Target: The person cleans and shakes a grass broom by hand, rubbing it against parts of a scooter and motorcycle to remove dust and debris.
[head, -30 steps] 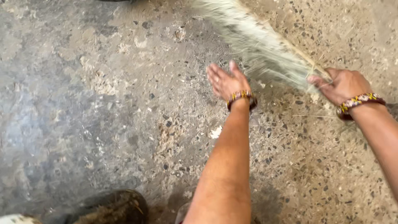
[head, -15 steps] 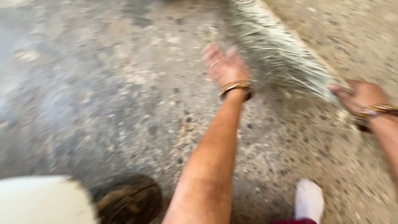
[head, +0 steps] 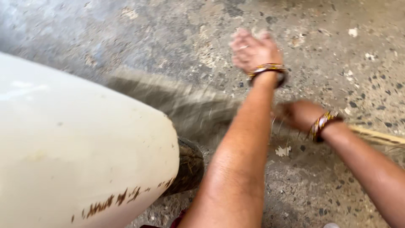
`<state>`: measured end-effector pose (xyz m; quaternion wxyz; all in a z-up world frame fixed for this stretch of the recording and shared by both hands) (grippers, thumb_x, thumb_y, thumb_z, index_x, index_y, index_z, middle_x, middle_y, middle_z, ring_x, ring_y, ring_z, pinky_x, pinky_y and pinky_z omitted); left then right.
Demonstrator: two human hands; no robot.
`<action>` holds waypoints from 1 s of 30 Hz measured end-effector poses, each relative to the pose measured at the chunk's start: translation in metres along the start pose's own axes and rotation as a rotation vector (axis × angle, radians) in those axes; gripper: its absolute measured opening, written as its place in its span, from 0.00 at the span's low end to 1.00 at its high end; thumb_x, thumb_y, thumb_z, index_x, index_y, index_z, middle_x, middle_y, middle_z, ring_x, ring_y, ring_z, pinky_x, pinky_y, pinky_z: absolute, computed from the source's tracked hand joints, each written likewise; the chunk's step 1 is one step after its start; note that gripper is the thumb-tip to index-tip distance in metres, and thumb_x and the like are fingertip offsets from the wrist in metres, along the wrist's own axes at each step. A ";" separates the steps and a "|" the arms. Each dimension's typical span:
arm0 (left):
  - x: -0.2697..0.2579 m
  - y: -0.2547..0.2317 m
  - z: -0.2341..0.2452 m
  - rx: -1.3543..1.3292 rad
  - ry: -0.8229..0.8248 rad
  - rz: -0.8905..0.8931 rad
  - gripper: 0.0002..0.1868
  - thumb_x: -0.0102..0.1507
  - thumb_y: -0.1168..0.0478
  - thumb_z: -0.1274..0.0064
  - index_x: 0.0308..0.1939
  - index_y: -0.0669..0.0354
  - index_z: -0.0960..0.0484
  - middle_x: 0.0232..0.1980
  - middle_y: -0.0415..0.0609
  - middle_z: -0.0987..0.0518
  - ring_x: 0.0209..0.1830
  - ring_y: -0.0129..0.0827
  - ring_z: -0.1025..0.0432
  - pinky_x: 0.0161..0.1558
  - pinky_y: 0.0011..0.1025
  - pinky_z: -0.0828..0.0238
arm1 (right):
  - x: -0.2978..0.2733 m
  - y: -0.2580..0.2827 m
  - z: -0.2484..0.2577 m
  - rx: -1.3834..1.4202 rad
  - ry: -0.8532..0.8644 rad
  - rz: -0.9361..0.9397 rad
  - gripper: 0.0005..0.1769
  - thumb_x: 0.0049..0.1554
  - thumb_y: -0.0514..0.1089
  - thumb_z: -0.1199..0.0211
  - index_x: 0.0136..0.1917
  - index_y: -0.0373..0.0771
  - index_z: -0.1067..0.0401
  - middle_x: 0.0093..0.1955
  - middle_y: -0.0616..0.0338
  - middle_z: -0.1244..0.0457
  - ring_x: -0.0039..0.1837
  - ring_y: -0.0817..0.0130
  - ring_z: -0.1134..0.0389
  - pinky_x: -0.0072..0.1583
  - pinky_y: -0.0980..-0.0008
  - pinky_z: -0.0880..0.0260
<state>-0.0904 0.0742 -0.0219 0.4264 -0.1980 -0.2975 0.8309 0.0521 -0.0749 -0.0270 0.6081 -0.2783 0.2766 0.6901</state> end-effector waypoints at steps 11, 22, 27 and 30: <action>0.060 0.064 0.039 -0.096 -0.124 0.247 0.40 0.69 0.35 0.73 0.80 0.51 0.53 0.84 0.50 0.55 0.84 0.44 0.62 0.77 0.50 0.65 | 0.021 -0.052 0.084 0.118 -0.340 -0.283 0.37 0.69 0.70 0.57 0.82 0.49 0.43 0.49 0.41 0.31 0.49 0.48 0.27 0.51 0.48 0.25; 0.006 0.059 -0.078 0.001 0.098 0.210 0.41 0.68 0.32 0.73 0.79 0.50 0.48 0.83 0.49 0.52 0.83 0.44 0.59 0.75 0.54 0.59 | 0.031 -0.205 0.059 -0.147 -0.628 -0.228 0.48 0.73 0.73 0.71 0.59 0.29 0.26 0.49 0.36 0.33 0.52 0.44 0.29 0.55 0.47 0.30; -0.020 0.026 -0.117 0.020 0.176 0.134 0.40 0.68 0.33 0.72 0.78 0.50 0.44 0.82 0.47 0.48 0.83 0.43 0.57 0.76 0.53 0.58 | -0.052 -0.392 -0.006 0.176 -0.528 -0.625 0.47 0.68 0.74 0.70 0.57 0.30 0.27 0.53 0.29 0.35 0.51 0.37 0.32 0.54 0.41 0.34; -0.038 0.006 -0.142 -0.012 0.215 0.111 0.40 0.68 0.33 0.72 0.78 0.51 0.45 0.82 0.48 0.49 0.83 0.44 0.58 0.75 0.54 0.59 | -0.097 -0.436 -0.058 0.096 -0.480 -0.720 0.35 0.64 0.66 0.63 0.65 0.37 0.32 0.56 0.33 0.35 0.50 0.39 0.31 0.53 0.42 0.32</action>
Point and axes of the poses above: each hand's wrist, its own x-axis towards the middle knuckle, its own z-axis out of the back of the hand, y = z × x, the point moved 7 cm from there along x, towards the middle knuckle
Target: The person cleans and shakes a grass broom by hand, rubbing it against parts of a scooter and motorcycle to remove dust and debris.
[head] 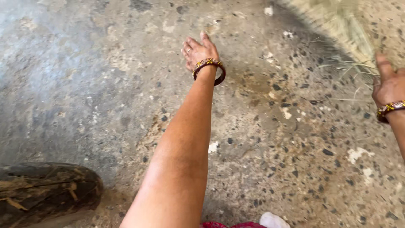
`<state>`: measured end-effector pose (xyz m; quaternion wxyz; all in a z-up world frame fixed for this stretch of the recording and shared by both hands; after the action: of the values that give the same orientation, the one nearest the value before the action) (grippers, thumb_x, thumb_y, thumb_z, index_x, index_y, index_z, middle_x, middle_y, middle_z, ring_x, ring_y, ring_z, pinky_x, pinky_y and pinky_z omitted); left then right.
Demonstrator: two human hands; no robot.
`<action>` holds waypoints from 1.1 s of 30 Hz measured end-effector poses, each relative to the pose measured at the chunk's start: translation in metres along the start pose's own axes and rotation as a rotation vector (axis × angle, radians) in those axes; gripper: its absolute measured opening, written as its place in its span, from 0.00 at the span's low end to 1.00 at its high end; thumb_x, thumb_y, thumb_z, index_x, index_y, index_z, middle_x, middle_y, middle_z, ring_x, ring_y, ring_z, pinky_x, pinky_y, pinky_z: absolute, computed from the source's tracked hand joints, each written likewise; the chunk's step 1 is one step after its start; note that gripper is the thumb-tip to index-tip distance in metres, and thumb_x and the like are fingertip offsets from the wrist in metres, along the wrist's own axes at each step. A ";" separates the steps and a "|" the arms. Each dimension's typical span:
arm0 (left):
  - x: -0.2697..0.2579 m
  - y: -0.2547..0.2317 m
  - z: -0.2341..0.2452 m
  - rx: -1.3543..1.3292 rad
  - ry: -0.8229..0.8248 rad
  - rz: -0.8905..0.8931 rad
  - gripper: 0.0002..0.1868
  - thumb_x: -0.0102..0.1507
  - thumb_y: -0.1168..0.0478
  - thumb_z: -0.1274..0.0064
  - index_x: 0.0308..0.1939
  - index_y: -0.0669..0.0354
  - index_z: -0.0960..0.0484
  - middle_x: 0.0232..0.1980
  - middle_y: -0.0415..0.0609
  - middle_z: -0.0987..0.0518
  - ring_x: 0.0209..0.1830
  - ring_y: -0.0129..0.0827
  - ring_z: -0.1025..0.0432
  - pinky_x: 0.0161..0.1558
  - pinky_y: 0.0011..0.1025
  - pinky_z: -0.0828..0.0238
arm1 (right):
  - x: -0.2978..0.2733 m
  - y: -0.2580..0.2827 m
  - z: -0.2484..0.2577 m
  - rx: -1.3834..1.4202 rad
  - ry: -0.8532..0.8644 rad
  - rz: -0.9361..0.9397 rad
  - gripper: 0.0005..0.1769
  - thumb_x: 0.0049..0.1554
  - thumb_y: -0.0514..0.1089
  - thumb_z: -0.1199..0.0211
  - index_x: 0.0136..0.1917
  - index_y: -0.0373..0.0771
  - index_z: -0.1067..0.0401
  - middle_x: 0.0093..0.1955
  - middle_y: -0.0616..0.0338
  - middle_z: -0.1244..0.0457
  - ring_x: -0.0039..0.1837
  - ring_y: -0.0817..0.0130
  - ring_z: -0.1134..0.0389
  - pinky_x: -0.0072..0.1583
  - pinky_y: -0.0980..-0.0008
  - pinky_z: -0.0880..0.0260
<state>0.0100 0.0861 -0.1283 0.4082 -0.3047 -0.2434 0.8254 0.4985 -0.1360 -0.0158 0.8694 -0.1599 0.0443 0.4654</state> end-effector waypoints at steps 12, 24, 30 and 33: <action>-0.037 -0.052 -0.062 -0.174 0.082 -0.036 0.41 0.68 0.32 0.73 0.78 0.50 0.45 0.81 0.52 0.45 0.81 0.49 0.51 0.75 0.58 0.56 | -0.050 0.060 0.007 -0.113 0.098 0.265 0.27 0.69 0.63 0.63 0.72 0.49 0.38 0.51 0.45 0.31 0.40 0.61 0.33 0.40 0.66 0.27; -0.140 -0.159 -0.158 -0.106 0.737 -0.703 0.60 0.53 0.27 0.45 0.76 0.62 0.49 0.67 0.66 0.30 0.67 0.51 0.34 0.65 0.45 0.38 | -0.018 0.129 -0.002 1.245 -0.021 -0.026 0.31 0.78 0.56 0.66 0.66 0.36 0.26 0.52 0.34 0.33 0.46 0.49 0.28 0.43 0.55 0.33; -0.096 -0.168 -0.067 0.047 0.518 -0.669 0.35 0.62 0.51 0.47 0.73 0.50 0.38 0.64 0.46 0.22 0.55 0.32 0.22 0.52 0.31 0.20 | -0.109 0.233 0.109 1.076 -0.044 0.815 0.26 0.57 0.44 0.32 0.66 0.35 0.32 0.62 0.48 0.32 0.59 0.61 0.28 0.61 0.61 0.29; -0.095 -0.167 -0.001 0.011 0.500 -0.994 0.30 0.66 0.52 0.47 0.71 0.54 0.32 0.60 0.50 0.20 0.56 0.35 0.24 0.55 0.34 0.26 | -0.125 0.224 0.142 1.129 0.098 0.764 0.25 0.59 0.45 0.35 0.68 0.39 0.31 0.61 0.54 0.32 0.55 0.69 0.26 0.55 0.68 0.25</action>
<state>0.1442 0.0999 0.0081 0.7954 -0.3377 -0.2490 0.4373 0.2331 -0.0745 0.0939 0.5911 0.3241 0.3730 0.6375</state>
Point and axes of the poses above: each hand's wrist, its own x-axis towards the middle knuckle, its own z-axis out of the back of the hand, y = z × x, the point moved 7 cm from there along x, towards the middle knuckle
